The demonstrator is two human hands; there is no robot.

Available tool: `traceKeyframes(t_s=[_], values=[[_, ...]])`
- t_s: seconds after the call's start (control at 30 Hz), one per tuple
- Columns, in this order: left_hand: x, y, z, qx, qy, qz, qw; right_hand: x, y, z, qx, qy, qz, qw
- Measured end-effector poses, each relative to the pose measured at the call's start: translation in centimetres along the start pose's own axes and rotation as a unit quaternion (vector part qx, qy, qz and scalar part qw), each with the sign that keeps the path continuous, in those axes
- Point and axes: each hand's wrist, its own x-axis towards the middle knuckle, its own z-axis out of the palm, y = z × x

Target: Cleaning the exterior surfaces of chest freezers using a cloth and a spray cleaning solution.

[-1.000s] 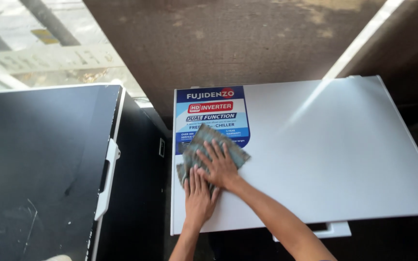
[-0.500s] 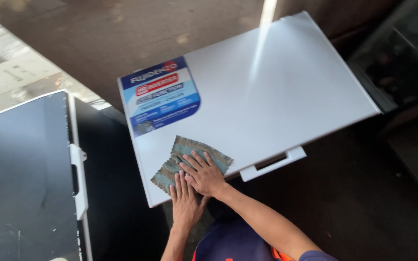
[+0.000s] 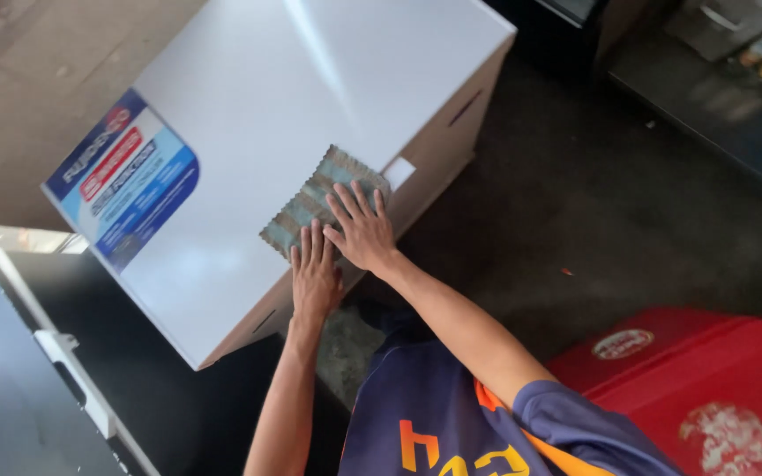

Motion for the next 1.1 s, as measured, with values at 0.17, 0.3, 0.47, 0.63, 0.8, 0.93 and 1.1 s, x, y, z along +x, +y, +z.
traceKeyframes(t_s=[0.17,0.3,0.47,0.63,0.8,0.93,1.1], values=[[2.5,2.6,1.7,0.024,-0.012,0.047,0.999,-2.1,3.2,-1.6,-0.006,-0.005,0.073,0.997],[3.2,3.3,3.4,0.016,0.031,0.056,0.998,-2.3,4.8,-1.8,0.015,-0.025,0.100,0.995],[1.0,4.2,2.8,0.005,0.047,0.036,0.998,-3.1,3.5,-2.2,0.042,-0.081,0.105,0.990],[-3.7,2.8,2.8,-0.046,0.073,0.006,0.996,-5.4,-0.8,-0.7,0.041,-0.063,0.067,0.995],[-8.5,-1.3,2.4,0.019,0.040,-0.079,0.996,-6.6,-6.6,-1.3,0.074,-0.082,0.035,0.993],[-12.1,-4.2,1.0,0.067,0.048,-0.078,0.994,-6.0,-7.8,2.3,-0.014,-0.161,0.015,0.987],[-19.1,-5.2,1.7,-0.072,0.096,-0.132,0.984,-5.1,-5.7,3.5,-0.027,0.132,-0.011,0.991]])
